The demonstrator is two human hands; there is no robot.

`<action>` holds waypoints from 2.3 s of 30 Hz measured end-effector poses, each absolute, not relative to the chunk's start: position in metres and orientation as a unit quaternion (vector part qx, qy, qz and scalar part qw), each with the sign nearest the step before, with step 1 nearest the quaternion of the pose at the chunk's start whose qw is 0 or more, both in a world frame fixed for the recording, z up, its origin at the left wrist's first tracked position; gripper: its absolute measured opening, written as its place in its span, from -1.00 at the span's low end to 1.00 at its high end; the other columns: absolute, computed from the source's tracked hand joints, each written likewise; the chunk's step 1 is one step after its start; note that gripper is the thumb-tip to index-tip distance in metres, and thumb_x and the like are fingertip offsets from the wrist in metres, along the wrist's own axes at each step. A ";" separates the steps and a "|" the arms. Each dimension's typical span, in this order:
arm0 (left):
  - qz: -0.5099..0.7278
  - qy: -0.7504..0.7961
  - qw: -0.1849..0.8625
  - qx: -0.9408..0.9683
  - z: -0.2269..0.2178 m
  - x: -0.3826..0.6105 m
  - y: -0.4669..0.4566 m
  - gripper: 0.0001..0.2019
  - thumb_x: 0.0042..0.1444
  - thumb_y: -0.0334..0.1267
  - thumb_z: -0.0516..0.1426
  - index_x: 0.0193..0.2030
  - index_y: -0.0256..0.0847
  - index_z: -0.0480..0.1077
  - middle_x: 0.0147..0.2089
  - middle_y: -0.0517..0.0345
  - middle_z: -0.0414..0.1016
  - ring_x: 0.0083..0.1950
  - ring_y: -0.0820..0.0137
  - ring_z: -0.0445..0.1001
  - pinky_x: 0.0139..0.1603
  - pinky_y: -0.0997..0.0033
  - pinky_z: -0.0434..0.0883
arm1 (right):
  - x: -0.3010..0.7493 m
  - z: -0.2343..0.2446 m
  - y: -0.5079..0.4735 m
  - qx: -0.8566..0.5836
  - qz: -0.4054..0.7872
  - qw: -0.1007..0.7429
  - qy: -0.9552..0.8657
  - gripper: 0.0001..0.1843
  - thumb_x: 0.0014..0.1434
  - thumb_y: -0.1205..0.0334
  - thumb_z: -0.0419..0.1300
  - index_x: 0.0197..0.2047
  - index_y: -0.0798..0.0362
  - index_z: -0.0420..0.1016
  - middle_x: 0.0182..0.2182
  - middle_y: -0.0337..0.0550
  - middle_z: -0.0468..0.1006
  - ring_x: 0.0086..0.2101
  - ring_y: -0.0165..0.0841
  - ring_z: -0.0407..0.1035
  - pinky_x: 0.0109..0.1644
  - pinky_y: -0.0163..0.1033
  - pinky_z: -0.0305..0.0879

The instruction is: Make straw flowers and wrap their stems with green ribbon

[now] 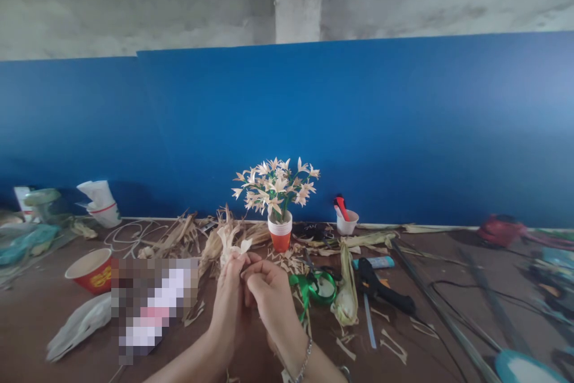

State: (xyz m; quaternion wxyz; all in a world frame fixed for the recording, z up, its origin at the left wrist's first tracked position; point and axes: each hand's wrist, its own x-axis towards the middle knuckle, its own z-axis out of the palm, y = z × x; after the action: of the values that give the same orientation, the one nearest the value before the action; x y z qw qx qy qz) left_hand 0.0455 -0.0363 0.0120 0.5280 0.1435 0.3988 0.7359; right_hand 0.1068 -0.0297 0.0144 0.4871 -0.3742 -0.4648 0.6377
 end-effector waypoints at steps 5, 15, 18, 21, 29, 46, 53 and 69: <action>0.728 0.393 0.542 0.150 0.011 0.043 -0.033 -0.77 -0.13 -0.12 0.25 -0.41 -0.21 0.38 -0.47 0.22 0.48 -0.44 0.45 0.46 -0.43 0.54 0.35 | 0.109 0.013 -0.024 -0.369 0.621 0.487 -0.491 -0.89 -0.10 0.29 0.10 -0.60 0.09 0.29 -0.77 -0.34 0.29 -0.70 -0.53 0.09 -0.60 -0.40 -0.04; 0.729 0.386 0.533 0.191 0.015 0.034 -0.032 -0.68 -0.22 -0.13 0.32 -0.30 -0.25 0.48 -0.24 0.00 0.58 -0.32 0.31 0.54 -0.35 0.43 0.41 | 0.113 0.016 -0.022 -0.356 0.569 0.530 -0.518 -0.76 -0.02 0.10 0.24 -0.51 0.08 0.35 -0.68 -0.32 0.33 -0.63 -0.49 0.18 -0.58 -0.39 0.11; 0.724 0.391 0.525 0.218 0.019 0.031 -0.031 -0.70 -0.20 -0.12 0.32 -0.36 -0.28 0.47 -0.32 0.03 0.57 -0.37 0.35 0.52 -0.36 0.45 0.40 | 0.114 0.014 -0.022 -0.364 0.558 0.529 -0.527 -0.79 -0.01 0.13 0.22 -0.50 0.07 0.35 -0.71 -0.35 0.30 -0.67 -0.49 0.16 -0.61 -0.39 0.08; 0.728 0.392 0.509 0.239 0.019 0.029 -0.030 -0.73 -0.17 -0.12 0.31 -0.40 -0.28 0.47 -0.38 0.08 0.55 -0.40 0.43 0.48 -0.36 0.49 0.38 | 0.114 0.012 -0.021 -0.376 0.552 0.523 -0.529 -0.83 -0.01 0.17 0.20 -0.51 0.06 0.34 -0.74 -0.38 0.26 -0.70 -0.50 0.14 -0.64 -0.39 0.05; 0.731 0.377 0.503 0.267 0.015 0.025 -0.028 -0.78 -0.15 -0.15 0.31 -0.45 -0.27 0.47 -0.42 0.12 0.54 -0.41 0.48 0.44 -0.33 0.54 0.36 | 0.114 0.013 -0.020 -0.373 0.559 0.519 -0.528 -0.81 -0.02 0.15 0.19 -0.53 0.07 0.33 -0.75 -0.39 0.23 -0.72 -0.54 0.05 -0.67 -0.41 -0.01; 0.715 0.410 0.433 0.364 0.015 0.024 -0.032 -0.80 -0.07 -0.15 0.26 -0.36 -0.23 0.47 -0.37 0.13 0.50 -0.30 0.39 0.45 -0.22 0.48 0.38 | 0.120 0.015 -0.015 -0.346 0.496 0.530 -0.595 -0.84 0.09 0.18 0.17 -0.32 0.10 0.48 -0.45 -0.15 0.49 -0.41 -0.34 0.36 -0.32 -0.30 0.28; 0.682 0.423 0.365 0.471 0.018 0.019 -0.031 -0.80 -0.08 -0.13 0.26 -0.43 -0.23 0.46 -0.44 0.15 0.48 -0.38 0.40 0.43 -0.35 0.50 0.36 | 0.147 0.035 -0.006 -0.376 0.469 0.526 -0.601 -0.59 0.20 -0.04 0.01 -0.37 0.11 0.48 -0.50 -0.20 0.41 -0.42 -0.37 0.26 -0.34 -0.29 0.19; 0.574 0.373 0.651 0.329 0.019 0.025 -0.032 -0.74 -0.17 -0.18 0.33 -0.33 -0.29 0.55 -0.41 0.07 0.55 -0.33 0.43 0.45 -0.26 0.53 0.33 | 0.148 0.033 0.005 -0.345 0.623 0.513 -0.479 -0.74 -0.15 0.10 0.36 -0.58 0.12 0.47 -0.63 -0.26 0.44 -0.58 -0.47 0.28 -0.46 -0.35 0.21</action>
State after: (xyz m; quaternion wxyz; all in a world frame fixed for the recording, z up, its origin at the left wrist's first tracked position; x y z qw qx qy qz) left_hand 0.0252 -0.0317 0.0189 0.6508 0.3295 0.3726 0.5737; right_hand 0.1476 0.0050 0.0331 0.5125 -0.3455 -0.4792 0.6232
